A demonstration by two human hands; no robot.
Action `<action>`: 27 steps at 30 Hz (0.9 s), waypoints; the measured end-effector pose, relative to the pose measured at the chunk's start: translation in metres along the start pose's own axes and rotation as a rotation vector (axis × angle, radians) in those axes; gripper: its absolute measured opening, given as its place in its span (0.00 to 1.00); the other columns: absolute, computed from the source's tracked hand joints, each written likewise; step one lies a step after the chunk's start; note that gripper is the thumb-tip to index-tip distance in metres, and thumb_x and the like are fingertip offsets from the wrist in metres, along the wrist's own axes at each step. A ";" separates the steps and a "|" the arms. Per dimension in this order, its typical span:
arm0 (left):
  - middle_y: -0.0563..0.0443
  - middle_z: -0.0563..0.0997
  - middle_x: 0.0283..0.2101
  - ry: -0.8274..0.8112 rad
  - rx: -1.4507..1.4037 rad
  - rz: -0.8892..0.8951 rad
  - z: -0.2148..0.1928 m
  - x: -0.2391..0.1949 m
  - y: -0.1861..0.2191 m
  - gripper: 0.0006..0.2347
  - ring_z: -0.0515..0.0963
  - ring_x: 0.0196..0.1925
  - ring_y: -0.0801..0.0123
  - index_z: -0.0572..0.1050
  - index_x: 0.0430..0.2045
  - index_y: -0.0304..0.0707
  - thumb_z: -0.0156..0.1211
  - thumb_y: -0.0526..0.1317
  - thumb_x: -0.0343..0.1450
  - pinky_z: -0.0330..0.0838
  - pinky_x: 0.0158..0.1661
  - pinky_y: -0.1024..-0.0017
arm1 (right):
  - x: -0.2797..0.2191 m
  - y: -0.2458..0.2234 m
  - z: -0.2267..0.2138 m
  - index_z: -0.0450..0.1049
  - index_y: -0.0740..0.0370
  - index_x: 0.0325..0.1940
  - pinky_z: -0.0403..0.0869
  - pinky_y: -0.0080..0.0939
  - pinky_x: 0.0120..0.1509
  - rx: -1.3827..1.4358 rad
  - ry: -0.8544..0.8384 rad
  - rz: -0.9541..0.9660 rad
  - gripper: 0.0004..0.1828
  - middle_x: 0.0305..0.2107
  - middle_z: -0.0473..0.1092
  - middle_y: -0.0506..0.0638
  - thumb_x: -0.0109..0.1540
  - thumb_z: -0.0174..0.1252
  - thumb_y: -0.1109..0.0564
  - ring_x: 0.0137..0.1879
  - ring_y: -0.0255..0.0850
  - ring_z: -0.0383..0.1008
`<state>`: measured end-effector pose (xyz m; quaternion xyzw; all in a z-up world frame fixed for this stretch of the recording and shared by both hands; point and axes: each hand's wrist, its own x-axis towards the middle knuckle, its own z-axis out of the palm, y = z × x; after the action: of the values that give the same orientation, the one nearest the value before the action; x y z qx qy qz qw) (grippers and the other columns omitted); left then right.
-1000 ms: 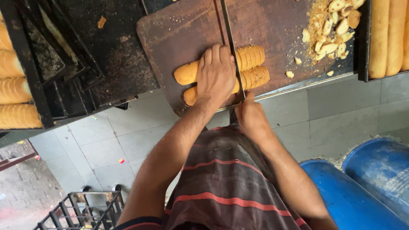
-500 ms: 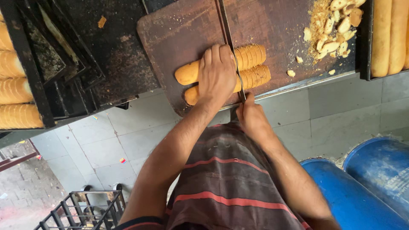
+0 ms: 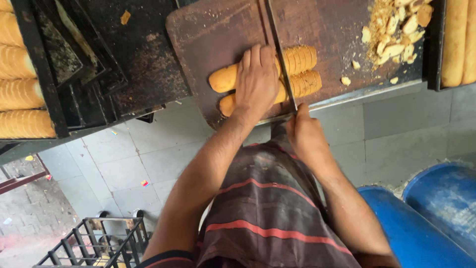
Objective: The person slices long, cylindrical bread rolls into thin, uniform pieces using a long serrated knife on a wooden cutting board. The person handles the bread rolls one by one, aligning them on the board before cutting, and then transfers the sliced pieces to a metal tray.
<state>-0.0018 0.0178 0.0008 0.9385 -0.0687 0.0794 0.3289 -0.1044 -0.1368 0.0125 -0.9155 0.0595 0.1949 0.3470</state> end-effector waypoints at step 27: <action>0.45 0.73 0.42 -0.046 0.108 0.012 -0.010 0.002 -0.003 0.04 0.73 0.48 0.52 0.70 0.38 0.37 0.54 0.37 0.74 0.67 0.51 0.55 | -0.020 0.019 0.021 0.58 0.76 0.46 0.69 0.65 0.33 0.032 -0.113 -0.100 0.16 0.23 0.72 0.69 0.64 0.54 0.61 0.31 0.70 0.73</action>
<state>-0.0007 0.0265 0.0072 0.9560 -0.0775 0.0631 0.2757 -0.1341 -0.1377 -0.0051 -0.8993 -0.0029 0.2276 0.3735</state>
